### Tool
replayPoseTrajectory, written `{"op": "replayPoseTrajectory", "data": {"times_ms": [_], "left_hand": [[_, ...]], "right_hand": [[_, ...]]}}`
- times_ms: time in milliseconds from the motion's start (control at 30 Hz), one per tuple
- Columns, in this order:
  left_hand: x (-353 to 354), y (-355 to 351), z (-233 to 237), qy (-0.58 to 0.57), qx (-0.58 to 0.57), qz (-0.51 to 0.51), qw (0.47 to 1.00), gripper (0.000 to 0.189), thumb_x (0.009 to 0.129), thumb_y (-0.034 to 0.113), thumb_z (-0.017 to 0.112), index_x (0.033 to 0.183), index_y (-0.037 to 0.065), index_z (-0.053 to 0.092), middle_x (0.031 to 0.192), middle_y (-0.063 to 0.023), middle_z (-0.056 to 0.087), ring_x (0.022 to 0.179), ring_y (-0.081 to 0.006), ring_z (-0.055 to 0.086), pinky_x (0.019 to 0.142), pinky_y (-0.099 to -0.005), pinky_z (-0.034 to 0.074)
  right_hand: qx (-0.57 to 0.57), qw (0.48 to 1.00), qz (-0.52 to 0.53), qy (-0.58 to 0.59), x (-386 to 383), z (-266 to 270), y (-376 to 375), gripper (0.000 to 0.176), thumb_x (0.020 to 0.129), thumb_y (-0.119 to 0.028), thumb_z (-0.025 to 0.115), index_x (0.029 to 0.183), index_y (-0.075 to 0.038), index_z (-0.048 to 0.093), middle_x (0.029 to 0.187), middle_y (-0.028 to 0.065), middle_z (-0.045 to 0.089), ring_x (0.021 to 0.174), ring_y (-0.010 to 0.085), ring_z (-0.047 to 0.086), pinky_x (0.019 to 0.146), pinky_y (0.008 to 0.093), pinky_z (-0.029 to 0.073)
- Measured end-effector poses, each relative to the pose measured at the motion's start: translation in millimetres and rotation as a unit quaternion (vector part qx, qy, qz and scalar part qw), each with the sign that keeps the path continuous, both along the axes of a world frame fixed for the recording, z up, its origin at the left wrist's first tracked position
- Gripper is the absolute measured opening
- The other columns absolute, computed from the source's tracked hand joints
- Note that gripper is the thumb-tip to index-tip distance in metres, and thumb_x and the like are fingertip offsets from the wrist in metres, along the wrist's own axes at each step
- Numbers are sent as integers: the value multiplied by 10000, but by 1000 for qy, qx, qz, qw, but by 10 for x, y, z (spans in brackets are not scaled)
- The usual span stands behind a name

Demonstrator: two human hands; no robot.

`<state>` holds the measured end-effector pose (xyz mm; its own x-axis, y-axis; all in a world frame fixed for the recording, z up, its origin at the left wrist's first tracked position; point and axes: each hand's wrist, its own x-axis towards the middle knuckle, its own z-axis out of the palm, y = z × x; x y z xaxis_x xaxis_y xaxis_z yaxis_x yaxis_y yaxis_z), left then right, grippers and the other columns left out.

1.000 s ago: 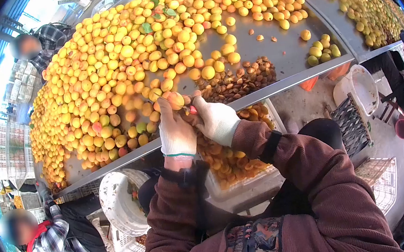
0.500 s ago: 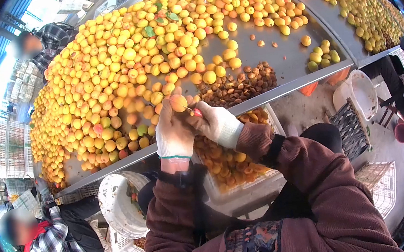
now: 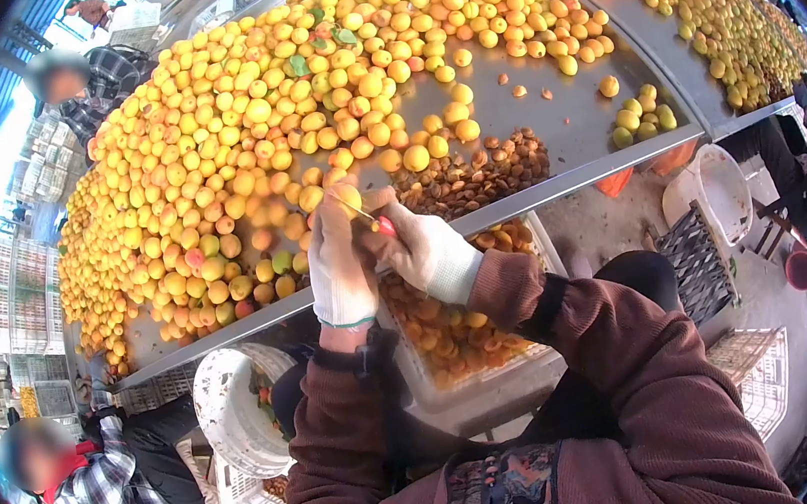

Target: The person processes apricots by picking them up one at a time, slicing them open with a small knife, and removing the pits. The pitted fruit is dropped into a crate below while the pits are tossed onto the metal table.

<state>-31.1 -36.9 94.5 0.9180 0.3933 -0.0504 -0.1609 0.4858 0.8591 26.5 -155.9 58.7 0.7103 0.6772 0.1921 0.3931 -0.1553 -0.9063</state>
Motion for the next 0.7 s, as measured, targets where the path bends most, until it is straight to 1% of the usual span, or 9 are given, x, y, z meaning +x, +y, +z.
{"op": "replayPoseTrajectory", "data": {"times_ms": [33, 67, 133, 167, 267, 367, 433, 467, 700], "left_hand": [[6, -20, 10, -3, 64, 13, 998, 407, 1013, 328, 519, 1264, 12, 466, 1023, -123, 684, 850, -142, 609, 771, -272, 497], [20, -27, 6, -1, 63, 11, 998, 407, 1013, 328, 519, 1264, 12, 466, 1023, -123, 684, 850, -142, 609, 771, -272, 497], [64, -30, -1, -45, 207, 66, 975, 389, 1011, 302, 529, 1257, 6, 475, 1012, -132, 695, 889, -154, 620, 812, -285, 496], [74, -18, -23, -45, 207, 66, 975, 389, 1011, 302, 529, 1257, 6, 475, 1012, -132, 695, 889, -154, 620, 812, -285, 496], [97, 29, -123, -37, 142, 46, 988, 321, 979, 204, 589, 1221, 19, 488, 1053, -117, 667, 942, -161, 630, 818, -288, 514], [86, 22, -162, 30, 87, 34, 995, 287, 996, 265, 558, 1138, 18, 527, 1073, -131, 662, 931, -163, 633, 824, -278, 506], [58, 4, -142, 42, -7, 2, 999, 385, 1021, 389, 478, 1098, 16, 531, 1049, -172, 687, 945, -212, 631, 836, -304, 499], [56, -5, -132, 39, 14, -6, 999, 503, 1012, 507, 420, 1074, 20, 529, 1075, -176, 667, 960, -225, 626, 831, -313, 504], [12, -5, -154, 27, -96, -9, 995, 492, 1046, 478, 328, 975, 33, 527, 1025, -107, 622, 1023, -242, 625, 824, -304, 492]], "right_hand": [[35, 998, 14, 54, -8, 18, 3, 389, 983, -283, 535, 1251, -16, 447, 866, 240, 651, 865, 434, 650, 704, 422, 526], [35, 998, 12, 56, -18, 41, 5, 389, 983, -283, 535, 1251, -16, 447, 866, 240, 651, 865, 434, 650, 704, 422, 526], [60, 998, 5, 37, -29, 79, 6, 392, 984, -304, 540, 1230, -9, 462, 868, 238, 646, 878, 427, 652, 707, 406, 520], [60, 998, 5, 36, -30, 62, 5, 392, 984, -304, 540, 1230, -9, 462, 868, 238, 646, 878, 427, 652, 707, 406, 520], [55, 998, 6, 38, -29, 34, 10, 390, 981, -305, 544, 1223, -9, 465, 873, 248, 646, 880, 440, 645, 706, 420, 520], [-11, 998, -16, 55, -44, 41, 14, 395, 975, -309, 549, 1218, -9, 467, 882, 260, 645, 880, 452, 638, 705, 435, 520], [14, 999, -23, 21, -54, -38, 38, 382, 968, -302, 551, 1192, -2, 472, 879, 264, 646, 873, 456, 633, 697, 457, 517], [-22, 999, -23, -18, -40, -54, 27, 378, 958, -288, 557, 1188, -5, 460, 855, 256, 645, 848, 448, 635, 684, 470, 515], [-153, 984, -22, -94, 25, -56, 1, 395, 900, -269, 615, 1159, -32, 433, 796, 222, 644, 776, 426, 641, 657, 484, 515]]}}
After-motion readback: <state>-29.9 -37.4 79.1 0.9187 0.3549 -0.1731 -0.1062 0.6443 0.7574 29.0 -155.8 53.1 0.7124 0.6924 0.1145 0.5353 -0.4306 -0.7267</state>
